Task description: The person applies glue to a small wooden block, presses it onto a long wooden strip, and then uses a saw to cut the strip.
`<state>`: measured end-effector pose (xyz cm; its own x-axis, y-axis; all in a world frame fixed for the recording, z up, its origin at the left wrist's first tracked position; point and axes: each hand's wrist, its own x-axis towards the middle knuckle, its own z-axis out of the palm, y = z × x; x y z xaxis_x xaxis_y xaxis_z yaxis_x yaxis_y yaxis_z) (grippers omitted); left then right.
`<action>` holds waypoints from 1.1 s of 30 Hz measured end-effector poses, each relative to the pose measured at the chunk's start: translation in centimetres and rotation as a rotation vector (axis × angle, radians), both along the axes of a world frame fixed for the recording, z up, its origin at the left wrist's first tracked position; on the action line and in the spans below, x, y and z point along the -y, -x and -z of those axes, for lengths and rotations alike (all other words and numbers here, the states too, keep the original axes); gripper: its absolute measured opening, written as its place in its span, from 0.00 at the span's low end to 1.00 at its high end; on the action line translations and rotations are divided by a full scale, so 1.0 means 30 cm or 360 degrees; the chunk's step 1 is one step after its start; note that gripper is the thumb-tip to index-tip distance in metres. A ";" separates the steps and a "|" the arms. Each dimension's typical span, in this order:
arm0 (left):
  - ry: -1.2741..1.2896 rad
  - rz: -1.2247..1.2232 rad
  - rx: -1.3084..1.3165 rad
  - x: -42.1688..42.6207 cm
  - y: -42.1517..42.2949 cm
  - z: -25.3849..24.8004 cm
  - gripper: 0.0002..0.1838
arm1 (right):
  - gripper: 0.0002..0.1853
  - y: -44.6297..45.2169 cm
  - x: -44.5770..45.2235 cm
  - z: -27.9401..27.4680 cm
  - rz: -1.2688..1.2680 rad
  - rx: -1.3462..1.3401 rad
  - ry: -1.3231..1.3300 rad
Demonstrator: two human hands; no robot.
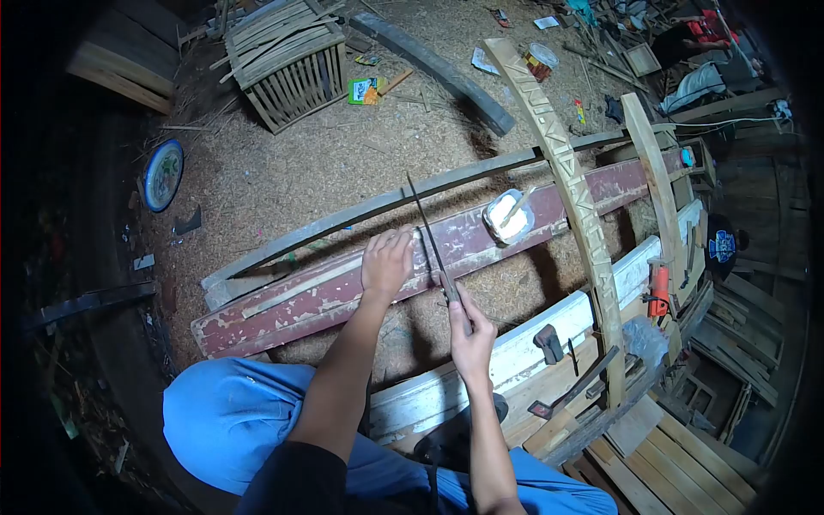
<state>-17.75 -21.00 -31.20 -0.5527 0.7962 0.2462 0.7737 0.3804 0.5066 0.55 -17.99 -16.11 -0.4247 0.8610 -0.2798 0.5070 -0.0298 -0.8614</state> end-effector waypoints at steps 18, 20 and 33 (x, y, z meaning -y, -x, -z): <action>-0.0095 -0.0017 -0.0007 0.000 0.005 -0.015 0.08 | 0.21 -0.051 0.052 0.066 -0.0033 -0.0042 0.0002; -0.0095 -0.0004 0.0029 0.007 -0.009 -0.016 0.08 | 0.21 -0.052 0.059 0.037 -0.0056 0.0100 0.0041; 0.0047 0.0001 0.0022 0.005 -0.007 -0.008 0.10 | 0.22 -0.060 0.075 -0.007 -0.0017 0.0076 0.0150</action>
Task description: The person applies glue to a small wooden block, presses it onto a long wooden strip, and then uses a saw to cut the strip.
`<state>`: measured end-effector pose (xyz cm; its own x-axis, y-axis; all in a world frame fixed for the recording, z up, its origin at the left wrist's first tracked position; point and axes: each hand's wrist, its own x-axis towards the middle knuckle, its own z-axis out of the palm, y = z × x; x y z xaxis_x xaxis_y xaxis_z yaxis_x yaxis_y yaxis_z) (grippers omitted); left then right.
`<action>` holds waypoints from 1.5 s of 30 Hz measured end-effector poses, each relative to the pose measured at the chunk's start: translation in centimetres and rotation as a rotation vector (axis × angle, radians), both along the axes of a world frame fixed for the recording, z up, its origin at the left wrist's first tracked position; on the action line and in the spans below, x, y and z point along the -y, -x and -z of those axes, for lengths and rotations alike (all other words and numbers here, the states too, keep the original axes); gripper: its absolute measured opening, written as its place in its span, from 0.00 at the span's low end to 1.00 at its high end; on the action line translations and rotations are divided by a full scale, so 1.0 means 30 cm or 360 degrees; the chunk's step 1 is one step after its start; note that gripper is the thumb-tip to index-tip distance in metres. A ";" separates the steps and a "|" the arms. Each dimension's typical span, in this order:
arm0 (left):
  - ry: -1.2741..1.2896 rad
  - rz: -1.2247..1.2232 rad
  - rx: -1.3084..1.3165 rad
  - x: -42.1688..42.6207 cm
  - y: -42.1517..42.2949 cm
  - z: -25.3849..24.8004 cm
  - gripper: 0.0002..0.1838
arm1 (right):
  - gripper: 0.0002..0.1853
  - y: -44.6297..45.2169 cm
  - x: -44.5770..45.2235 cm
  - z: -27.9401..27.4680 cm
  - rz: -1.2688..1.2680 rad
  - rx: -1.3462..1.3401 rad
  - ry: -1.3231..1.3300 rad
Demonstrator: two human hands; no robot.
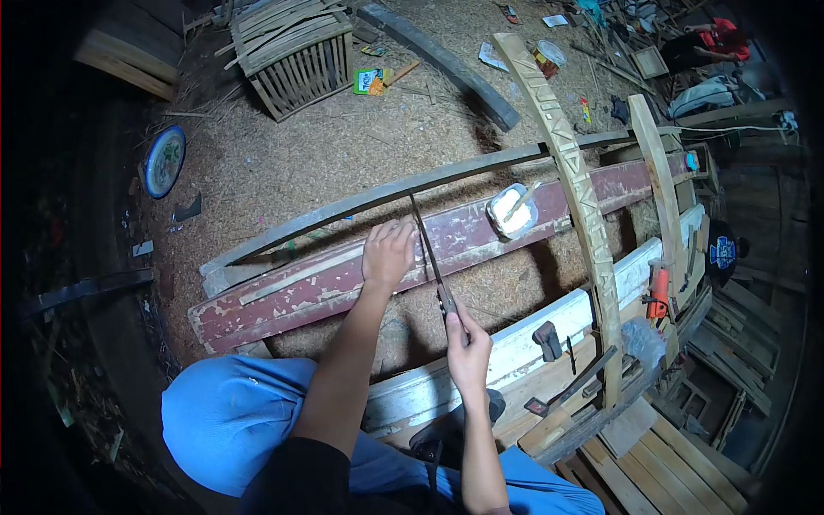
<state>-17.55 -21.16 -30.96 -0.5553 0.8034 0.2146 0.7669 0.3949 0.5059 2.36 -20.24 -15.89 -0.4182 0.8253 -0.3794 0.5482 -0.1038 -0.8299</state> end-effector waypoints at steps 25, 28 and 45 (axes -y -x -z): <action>0.0012 -0.0006 -0.0051 0.002 0.004 -0.007 0.10 | 0.21 0.029 -0.039 -0.119 -0.0152 0.0339 -0.0165; -0.0076 -0.0011 -0.0083 -0.004 0.005 -0.005 0.09 | 0.21 0.105 -0.077 -0.128 -0.0200 0.0334 -0.0074; -0.0148 -0.0020 -0.0033 0.000 0.008 -0.006 0.09 | 0.24 0.152 -0.122 -0.213 -0.0229 0.0209 -0.0035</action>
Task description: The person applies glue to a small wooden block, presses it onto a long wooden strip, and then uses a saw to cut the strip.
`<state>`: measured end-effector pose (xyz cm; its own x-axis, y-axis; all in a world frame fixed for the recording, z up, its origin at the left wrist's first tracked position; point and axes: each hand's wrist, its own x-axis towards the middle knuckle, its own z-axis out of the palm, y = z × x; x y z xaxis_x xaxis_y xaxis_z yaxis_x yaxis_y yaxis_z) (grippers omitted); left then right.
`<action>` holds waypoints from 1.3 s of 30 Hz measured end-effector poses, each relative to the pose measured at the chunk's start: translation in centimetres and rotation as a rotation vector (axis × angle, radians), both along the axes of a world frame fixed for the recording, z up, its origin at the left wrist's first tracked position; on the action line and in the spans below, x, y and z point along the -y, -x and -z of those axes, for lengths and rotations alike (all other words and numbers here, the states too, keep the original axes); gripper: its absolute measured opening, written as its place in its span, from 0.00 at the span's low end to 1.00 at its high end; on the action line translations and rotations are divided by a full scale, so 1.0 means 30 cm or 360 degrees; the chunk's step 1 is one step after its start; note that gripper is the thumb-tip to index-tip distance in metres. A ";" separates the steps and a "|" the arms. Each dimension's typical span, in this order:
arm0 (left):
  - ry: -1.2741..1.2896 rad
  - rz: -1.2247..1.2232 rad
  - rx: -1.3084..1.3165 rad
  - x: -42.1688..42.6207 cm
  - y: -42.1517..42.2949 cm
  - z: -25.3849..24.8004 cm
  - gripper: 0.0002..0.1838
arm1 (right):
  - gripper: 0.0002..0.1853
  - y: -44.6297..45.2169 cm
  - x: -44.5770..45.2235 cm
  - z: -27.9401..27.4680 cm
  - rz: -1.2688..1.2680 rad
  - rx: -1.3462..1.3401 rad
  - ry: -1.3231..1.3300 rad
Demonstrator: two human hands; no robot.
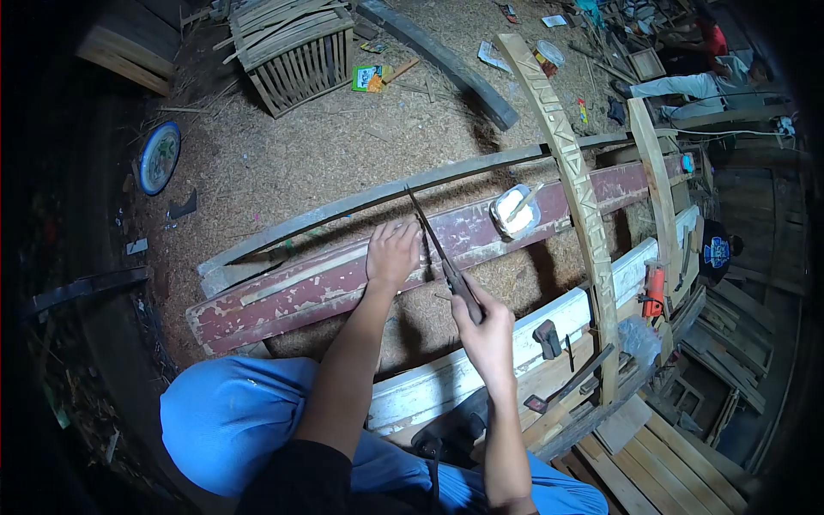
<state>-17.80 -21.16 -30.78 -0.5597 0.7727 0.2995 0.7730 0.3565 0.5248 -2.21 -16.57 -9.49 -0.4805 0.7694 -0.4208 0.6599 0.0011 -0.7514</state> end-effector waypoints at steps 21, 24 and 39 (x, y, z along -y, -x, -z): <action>0.0022 0.0011 0.0018 0.002 -0.001 0.000 0.08 | 0.21 -0.044 0.043 -0.045 0.0003 -0.0112 -0.0185; 0.0038 0.0013 0.0016 0.001 -0.005 0.001 0.08 | 0.21 -0.059 0.048 -0.043 0.0012 -0.0144 -0.0156; 0.0160 0.0008 0.0018 0.001 -0.006 -0.002 0.10 | 0.19 -0.044 0.033 0.002 0.0036 -0.0181 -0.0239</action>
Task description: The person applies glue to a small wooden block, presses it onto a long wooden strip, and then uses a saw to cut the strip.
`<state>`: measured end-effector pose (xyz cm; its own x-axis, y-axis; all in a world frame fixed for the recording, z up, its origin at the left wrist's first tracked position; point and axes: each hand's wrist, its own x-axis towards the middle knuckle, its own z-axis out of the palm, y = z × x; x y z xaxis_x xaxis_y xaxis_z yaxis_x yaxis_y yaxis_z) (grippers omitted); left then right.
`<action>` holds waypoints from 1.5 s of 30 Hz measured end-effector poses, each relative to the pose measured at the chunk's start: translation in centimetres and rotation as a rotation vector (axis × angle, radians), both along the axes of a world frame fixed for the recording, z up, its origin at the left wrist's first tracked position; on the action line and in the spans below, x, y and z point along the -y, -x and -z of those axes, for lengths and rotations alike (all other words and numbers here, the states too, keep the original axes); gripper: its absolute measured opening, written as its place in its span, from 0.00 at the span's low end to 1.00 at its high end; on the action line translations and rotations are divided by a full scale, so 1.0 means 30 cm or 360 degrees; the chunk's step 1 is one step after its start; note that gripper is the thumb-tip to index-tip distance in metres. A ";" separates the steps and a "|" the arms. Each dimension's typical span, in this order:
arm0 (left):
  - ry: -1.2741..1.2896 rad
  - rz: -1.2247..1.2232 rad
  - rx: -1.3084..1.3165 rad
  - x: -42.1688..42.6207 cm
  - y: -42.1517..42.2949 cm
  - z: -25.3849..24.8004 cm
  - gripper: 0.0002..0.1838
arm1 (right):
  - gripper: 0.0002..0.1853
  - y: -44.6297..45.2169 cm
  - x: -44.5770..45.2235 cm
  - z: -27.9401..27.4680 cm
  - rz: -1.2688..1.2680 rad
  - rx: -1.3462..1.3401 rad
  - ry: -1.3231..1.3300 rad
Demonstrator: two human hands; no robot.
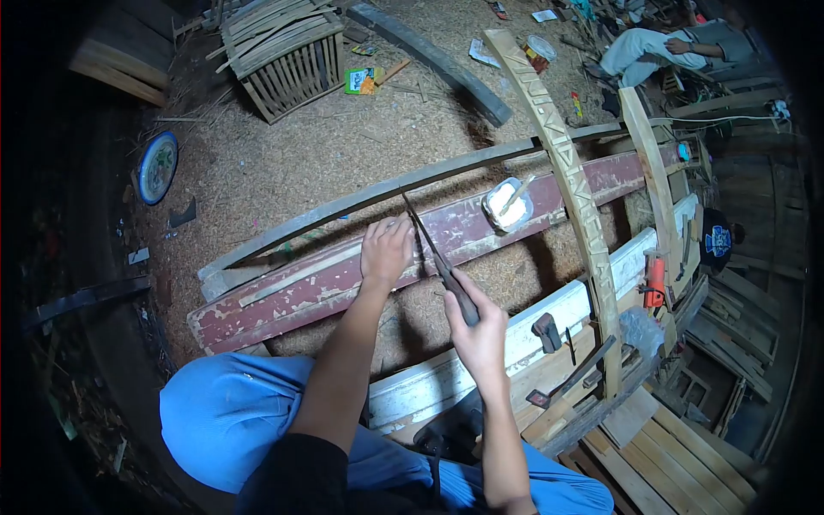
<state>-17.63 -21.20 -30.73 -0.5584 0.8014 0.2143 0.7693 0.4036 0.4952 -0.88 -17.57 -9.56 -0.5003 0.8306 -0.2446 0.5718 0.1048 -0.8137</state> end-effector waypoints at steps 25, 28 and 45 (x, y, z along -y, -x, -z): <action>-0.0159 0.0015 -0.0050 -0.005 0.003 -0.001 0.10 | 0.21 -0.001 -0.020 -0.059 -0.0019 0.0024 0.0087; -0.0131 0.0013 -0.0051 -0.007 -0.002 -0.016 0.10 | 0.21 0.011 -0.016 -0.021 0.0021 0.0026 0.0105; -0.0060 0.0055 -0.0099 0.000 0.002 0.009 0.10 | 0.21 0.006 -0.029 -0.080 -0.0050 0.0102 0.0150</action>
<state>-17.69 -21.20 -31.01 -0.5154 0.8106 0.2781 0.8121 0.3584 0.4605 -1.07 -16.69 -7.15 -0.5063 0.7868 -0.3530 0.6207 0.0483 -0.7825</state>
